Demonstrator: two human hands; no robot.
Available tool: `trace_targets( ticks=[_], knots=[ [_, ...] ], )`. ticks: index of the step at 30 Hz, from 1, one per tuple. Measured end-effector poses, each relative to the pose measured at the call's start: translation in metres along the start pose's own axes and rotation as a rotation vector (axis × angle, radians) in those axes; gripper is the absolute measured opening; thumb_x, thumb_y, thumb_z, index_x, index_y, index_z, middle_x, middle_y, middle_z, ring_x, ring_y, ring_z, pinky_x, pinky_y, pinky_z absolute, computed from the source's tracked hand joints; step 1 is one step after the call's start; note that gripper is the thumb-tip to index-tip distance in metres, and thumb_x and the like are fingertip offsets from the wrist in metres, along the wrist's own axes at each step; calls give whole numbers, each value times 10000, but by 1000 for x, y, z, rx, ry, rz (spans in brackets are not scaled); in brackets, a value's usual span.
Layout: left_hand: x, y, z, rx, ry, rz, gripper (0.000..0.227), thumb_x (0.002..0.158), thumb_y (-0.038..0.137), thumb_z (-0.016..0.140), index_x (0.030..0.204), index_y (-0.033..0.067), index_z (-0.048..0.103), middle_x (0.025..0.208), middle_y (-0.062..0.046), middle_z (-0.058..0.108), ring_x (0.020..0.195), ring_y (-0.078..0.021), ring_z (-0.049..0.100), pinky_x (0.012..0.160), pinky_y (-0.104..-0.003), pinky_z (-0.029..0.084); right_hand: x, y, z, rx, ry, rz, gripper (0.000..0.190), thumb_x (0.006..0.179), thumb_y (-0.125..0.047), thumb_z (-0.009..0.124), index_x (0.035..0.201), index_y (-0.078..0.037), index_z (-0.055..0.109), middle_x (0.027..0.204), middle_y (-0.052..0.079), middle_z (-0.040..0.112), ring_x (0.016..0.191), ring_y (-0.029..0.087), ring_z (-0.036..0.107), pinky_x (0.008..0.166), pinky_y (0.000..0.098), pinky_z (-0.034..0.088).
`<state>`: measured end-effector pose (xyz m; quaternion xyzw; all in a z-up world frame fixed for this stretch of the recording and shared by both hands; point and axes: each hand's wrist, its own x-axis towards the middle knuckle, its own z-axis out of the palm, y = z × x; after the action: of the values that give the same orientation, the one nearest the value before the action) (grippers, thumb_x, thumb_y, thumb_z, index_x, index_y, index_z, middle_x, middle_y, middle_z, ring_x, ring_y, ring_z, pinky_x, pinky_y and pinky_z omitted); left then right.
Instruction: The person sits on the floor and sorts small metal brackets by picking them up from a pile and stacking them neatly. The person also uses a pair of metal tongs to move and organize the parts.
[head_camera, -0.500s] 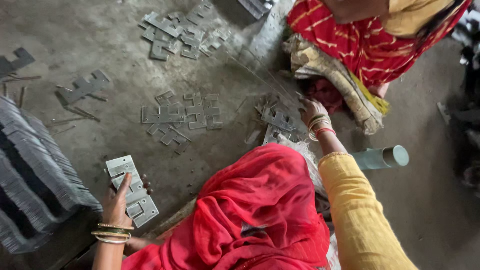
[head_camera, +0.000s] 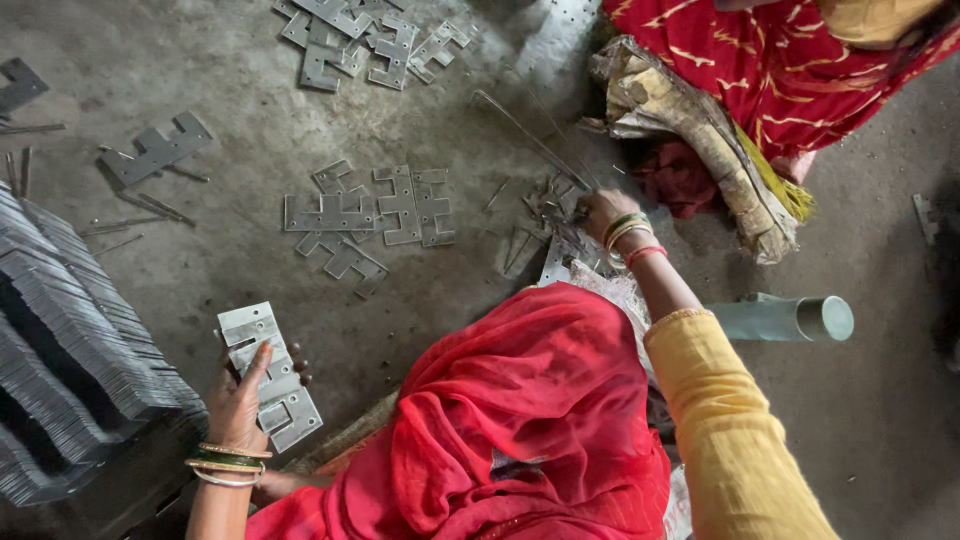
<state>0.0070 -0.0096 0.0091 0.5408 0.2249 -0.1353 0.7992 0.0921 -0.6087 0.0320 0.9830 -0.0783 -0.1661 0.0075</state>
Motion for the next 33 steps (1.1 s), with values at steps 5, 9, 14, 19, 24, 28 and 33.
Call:
trace_targets(
  ticks=[5,9,14,19,24,28,33],
  knots=[
    [-3,4,3,32,9,5,347,950,218,730,1264,114,623,1025,-9,676,769,-129,662,642,-329,578,-1,-53,0,-109,-421,-192,283,828,-257,730,1108,-270,771,1068,76,770,1001,320,733,861,454,596],
    [-2,2,1,5,22,25,353,916,220,739,1238,130,626,1027,-2,676,773,-112,662,640,-319,579,-10,-79,0,-365,-364,-333,249,798,-256,760,1044,-265,795,1089,72,730,1043,327,688,849,483,563],
    [8,-10,-8,32,10,5,293,953,228,732,1207,102,660,1001,9,687,773,-98,651,652,-293,545,-13,-66,-50,-124,-148,-151,229,869,-372,729,1011,-199,776,1008,113,751,953,334,727,797,481,590],
    [15,-23,-17,118,-35,24,312,942,334,733,1149,103,703,937,19,701,747,-94,643,650,-296,523,-18,-126,-95,-27,-90,-379,169,860,-318,712,963,-204,783,973,97,760,946,337,722,823,472,572],
    [22,-36,-19,22,-67,-245,479,951,557,670,1062,93,714,834,-43,708,668,-165,681,623,-354,560,-66,-273,-113,-358,112,-858,215,710,-208,731,914,-249,785,1013,20,722,1081,278,660,896,459,536],
    [15,-28,-10,-474,-365,-473,711,833,764,529,1031,109,724,824,-77,760,658,-218,740,637,-393,628,-93,-330,-132,-62,391,-1278,323,679,-260,733,996,-208,765,1045,79,666,1034,296,633,894,469,522],
    [-1,-8,-9,-406,-236,-328,692,960,720,483,1228,121,702,956,-78,761,773,-219,734,704,-391,613,-45,-235,-109,-30,331,-932,272,887,-200,701,1156,-163,728,1104,76,627,1087,305,600,948,445,527]
  ],
)
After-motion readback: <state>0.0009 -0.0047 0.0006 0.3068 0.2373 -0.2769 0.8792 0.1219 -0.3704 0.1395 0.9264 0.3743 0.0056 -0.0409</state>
